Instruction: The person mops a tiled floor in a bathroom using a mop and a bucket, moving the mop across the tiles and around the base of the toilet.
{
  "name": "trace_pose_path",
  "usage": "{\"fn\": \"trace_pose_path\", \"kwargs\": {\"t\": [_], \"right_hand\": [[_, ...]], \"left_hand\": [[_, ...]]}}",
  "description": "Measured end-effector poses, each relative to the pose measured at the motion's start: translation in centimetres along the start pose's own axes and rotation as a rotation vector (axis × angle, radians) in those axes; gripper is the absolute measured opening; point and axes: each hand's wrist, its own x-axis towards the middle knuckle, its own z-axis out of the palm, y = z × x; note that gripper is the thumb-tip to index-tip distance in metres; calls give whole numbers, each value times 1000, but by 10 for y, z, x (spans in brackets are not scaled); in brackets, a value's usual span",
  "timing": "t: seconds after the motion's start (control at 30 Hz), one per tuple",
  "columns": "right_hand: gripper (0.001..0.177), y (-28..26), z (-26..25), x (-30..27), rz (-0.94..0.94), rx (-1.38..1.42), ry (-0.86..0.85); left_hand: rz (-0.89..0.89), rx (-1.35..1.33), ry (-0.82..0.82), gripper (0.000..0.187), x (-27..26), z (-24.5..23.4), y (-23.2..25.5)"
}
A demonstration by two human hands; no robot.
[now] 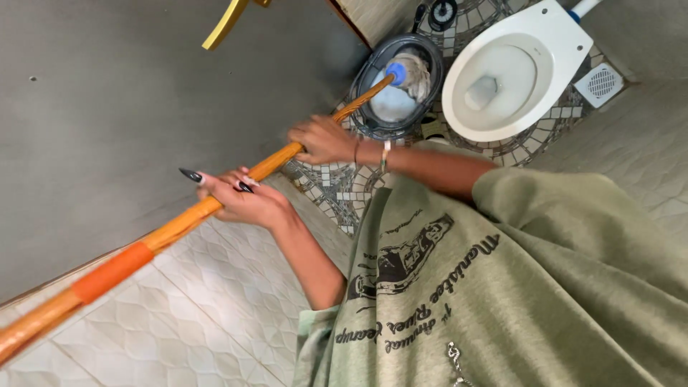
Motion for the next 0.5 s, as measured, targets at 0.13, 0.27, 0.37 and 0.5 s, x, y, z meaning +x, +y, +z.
{"fn": "trace_pose_path", "kwargs": {"t": [0.13, 0.27, 0.37, 0.5], "right_hand": [[32, 2, 38, -34, 340, 95, -54], [18, 26, 29, -37, 385, 141, -386], [10, 32, 13, -36, 310, 209, -504], [11, 37, -2, -26, 270, 242, -777]], "left_hand": [[-27, 25, 99, 32, -28, -10, -12], [-76, 26, -23, 25, -48, -27, -19], [-100, 7, -257, 22, -51, -47, -19], [-94, 29, -714, 18, -36, -69, -5]]}}
